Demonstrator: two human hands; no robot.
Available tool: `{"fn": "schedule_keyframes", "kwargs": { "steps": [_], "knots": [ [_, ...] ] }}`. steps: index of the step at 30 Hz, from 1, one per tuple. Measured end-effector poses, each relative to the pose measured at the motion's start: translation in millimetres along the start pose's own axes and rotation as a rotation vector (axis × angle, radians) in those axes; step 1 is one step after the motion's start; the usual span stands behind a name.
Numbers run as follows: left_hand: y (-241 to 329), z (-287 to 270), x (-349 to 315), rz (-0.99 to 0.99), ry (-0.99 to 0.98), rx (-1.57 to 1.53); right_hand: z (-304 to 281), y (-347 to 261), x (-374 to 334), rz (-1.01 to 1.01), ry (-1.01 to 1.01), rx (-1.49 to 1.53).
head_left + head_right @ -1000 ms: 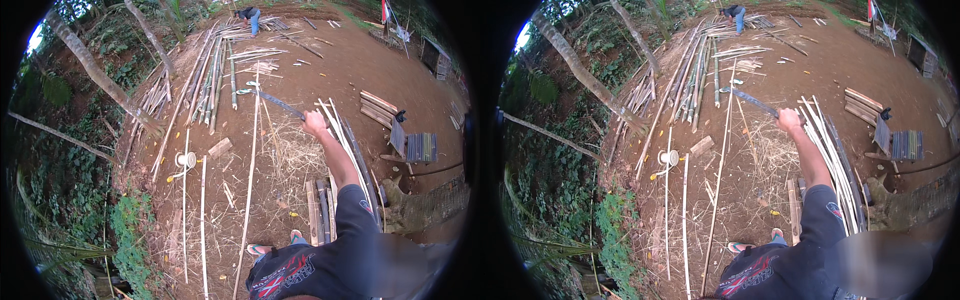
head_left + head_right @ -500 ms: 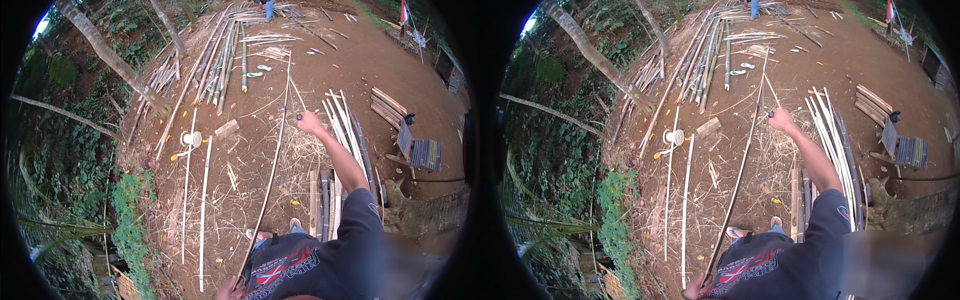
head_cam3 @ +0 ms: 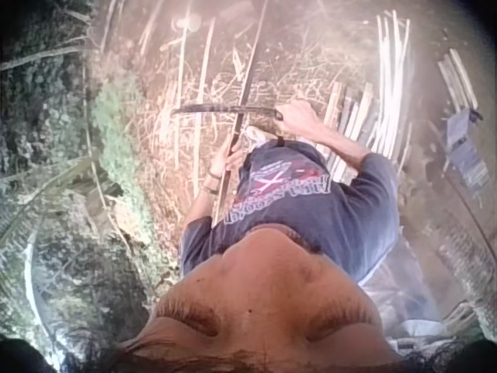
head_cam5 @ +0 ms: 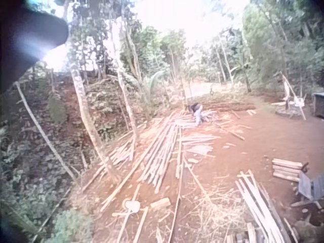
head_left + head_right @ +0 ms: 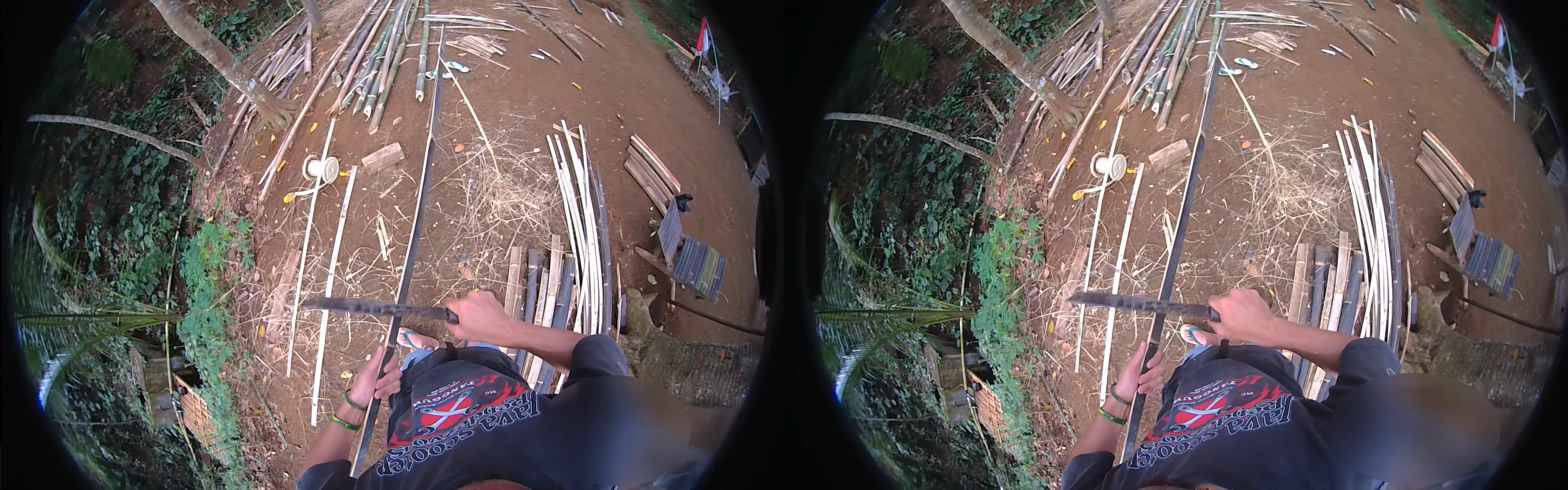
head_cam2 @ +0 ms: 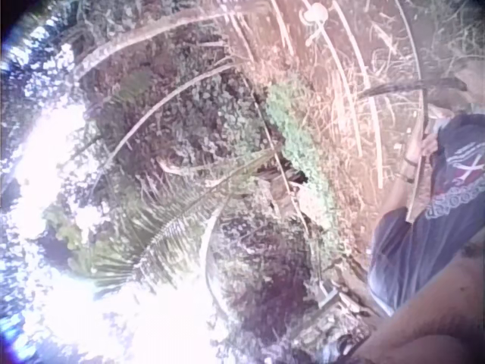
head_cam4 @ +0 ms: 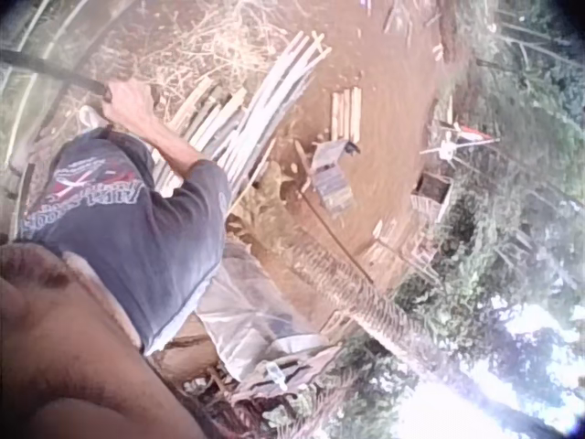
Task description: The person uses a machete to repeatedly strike and shape a long wooden stick held in the left hand. They rotate the stick to work different sides and occasionally inspect the edges. The person continues this process throughout the clip, producing thin shavings that fall to the ground.
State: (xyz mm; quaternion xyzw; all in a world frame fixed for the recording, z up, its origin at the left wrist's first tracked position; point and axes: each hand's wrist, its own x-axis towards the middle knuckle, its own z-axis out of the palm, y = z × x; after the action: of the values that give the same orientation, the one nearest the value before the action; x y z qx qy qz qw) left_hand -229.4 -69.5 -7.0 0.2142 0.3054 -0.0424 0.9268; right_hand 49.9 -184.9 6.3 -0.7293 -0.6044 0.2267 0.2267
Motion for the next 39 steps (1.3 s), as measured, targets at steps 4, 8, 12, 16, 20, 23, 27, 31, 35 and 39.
{"fn": "schedule_keyframes", "kwargs": {
  "steps": [4, 8, 12, 16, 20, 23, 27, 31, 35, 39],
  "knots": [
    [5, 8, 8, 0.061, -0.007, 0.041, -12, -5, 7, -0.063, -0.033, -0.144],
    [-2, 8, -3, 0.114, 0.037, 0.131, -56, 54, 55, 0.133, 0.121, -0.349],
    [-13, 12, -22, 0.100, 0.084, 0.198, -100, 108, 84, 0.402, 0.198, -0.322],
    [-17, 6, -21, 0.071, 0.077, 0.163, -63, 59, 57, 0.124, 0.067, -0.368],
    [-24, 3, -29, 0.069, 0.062, 0.160, -42, 51, 44, -0.184, -0.046, -0.428],
    [-33, 1, -47, 0.078, 0.107, 0.211, -86, 114, 78, 0.221, 0.163, -0.429],
    [-47, -9, -61, -0.028, 0.043, 0.051, -151, 206, 94, 0.698, 0.402, -0.123],
    [-48, -22, -53, -0.142, -0.179, -0.293, -95, 172, 102, 0.570, 0.447, 0.530],
    [-49, -20, -47, -0.230, -0.312, -0.518, -42, 109, 111, 0.368, 0.485, 1.105],
    [-36, -20, -40, -0.288, -0.385, -0.472, -23, 92, 125, 0.217, 0.616, 1.408]
  ]
}}
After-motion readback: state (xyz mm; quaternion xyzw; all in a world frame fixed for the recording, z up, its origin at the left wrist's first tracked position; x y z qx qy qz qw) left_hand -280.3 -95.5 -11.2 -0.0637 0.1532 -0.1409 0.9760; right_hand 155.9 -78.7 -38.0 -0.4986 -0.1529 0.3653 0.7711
